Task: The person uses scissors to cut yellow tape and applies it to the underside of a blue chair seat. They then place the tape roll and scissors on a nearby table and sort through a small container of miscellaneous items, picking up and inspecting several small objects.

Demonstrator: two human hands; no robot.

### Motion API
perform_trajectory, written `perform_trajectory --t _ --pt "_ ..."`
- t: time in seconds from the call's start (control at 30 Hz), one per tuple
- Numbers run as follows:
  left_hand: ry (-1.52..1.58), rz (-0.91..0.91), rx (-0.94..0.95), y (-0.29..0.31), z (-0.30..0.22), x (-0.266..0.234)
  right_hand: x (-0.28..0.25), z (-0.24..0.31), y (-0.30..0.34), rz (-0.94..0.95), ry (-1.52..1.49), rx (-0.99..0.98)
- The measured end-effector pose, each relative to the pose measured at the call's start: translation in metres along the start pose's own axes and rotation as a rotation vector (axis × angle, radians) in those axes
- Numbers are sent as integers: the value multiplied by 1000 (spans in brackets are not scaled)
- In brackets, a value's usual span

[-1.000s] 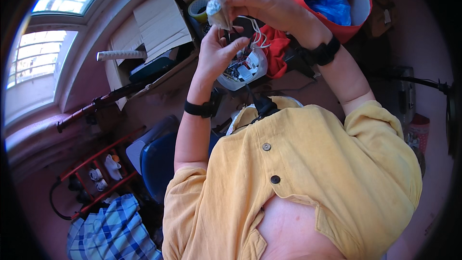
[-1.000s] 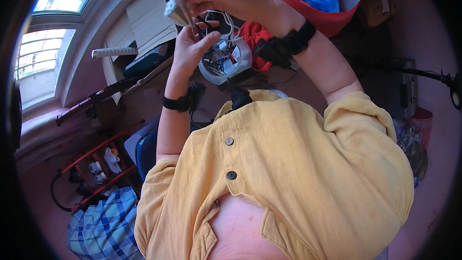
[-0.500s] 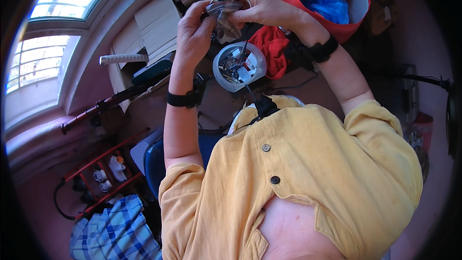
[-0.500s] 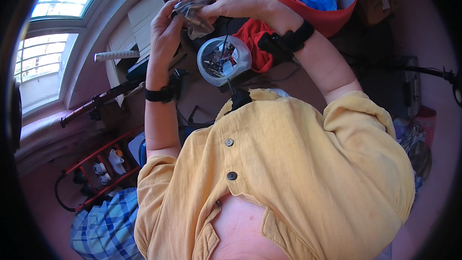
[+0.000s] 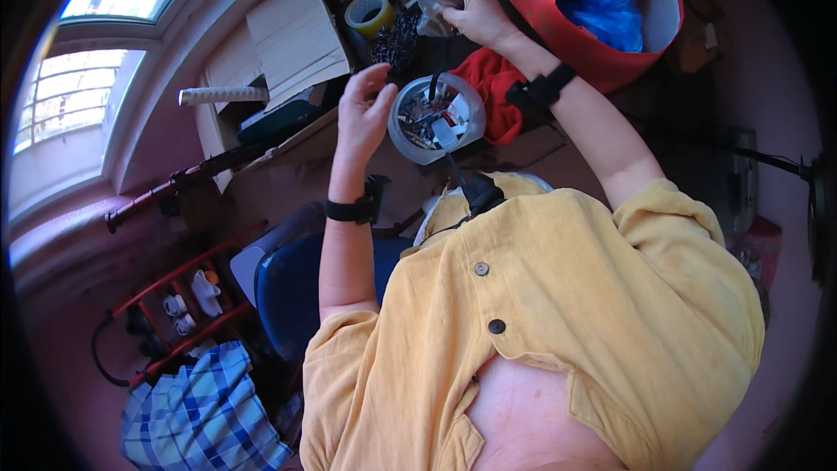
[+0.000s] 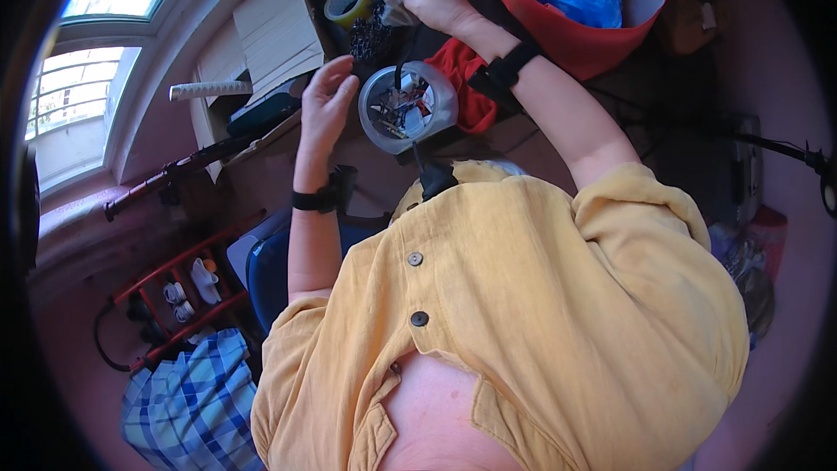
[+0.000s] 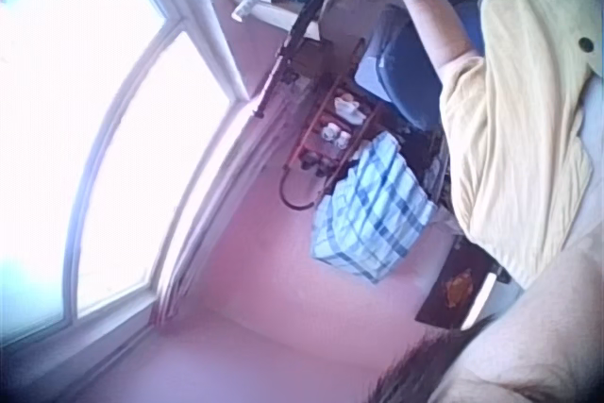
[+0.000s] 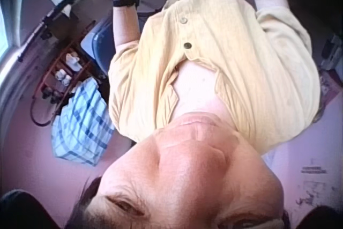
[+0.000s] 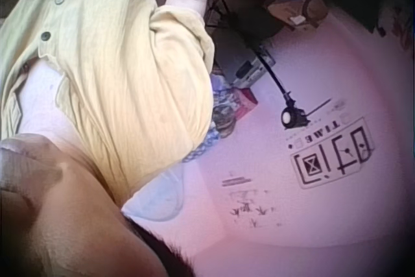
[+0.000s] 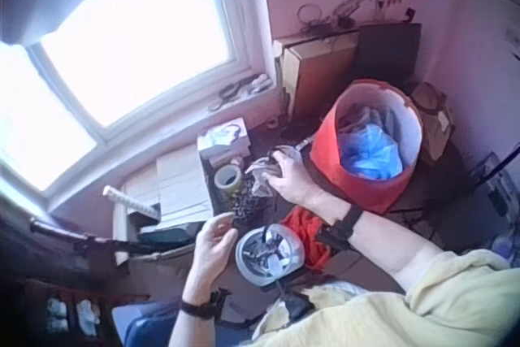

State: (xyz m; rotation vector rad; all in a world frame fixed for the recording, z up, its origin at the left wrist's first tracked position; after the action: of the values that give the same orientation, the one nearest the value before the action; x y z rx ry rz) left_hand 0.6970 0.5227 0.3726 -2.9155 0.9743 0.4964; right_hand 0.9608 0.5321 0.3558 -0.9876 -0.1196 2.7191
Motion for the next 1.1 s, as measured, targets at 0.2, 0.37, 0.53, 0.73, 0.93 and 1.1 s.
perform_trajectory --t 0.2,0.37,0.53,0.73,0.93,1.1 --pt "-74 -7 -18 23 23 16 66 -67 7 204 138 147" --pt "-143 -11 -92 29 24 21 81 -78 7 376 46 230" --pt "-144 -21 -69 30 28 19 58 -45 13 386 264 144" --pt "-228 -37 -27 29 32 22 11 22 31 384 525 66" --pt "-274 -93 46 27 37 23 10 100 119 642 205 -372" --pt "-342 -133 107 29 37 24 25 105 146 871 398 -416"
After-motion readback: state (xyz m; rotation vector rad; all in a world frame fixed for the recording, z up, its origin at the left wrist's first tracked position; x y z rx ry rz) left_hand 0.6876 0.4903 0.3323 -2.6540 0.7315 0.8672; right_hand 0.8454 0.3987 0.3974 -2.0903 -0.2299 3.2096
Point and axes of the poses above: each hand's wrist, its own y-axis away from the middle knuckle, its own x-axis out of the palm, z = x × y, the point moved 4 cm from there along -y, towards the middle knuckle, and after that the axes turned 7 degrees about z, right-handed, at the moved point
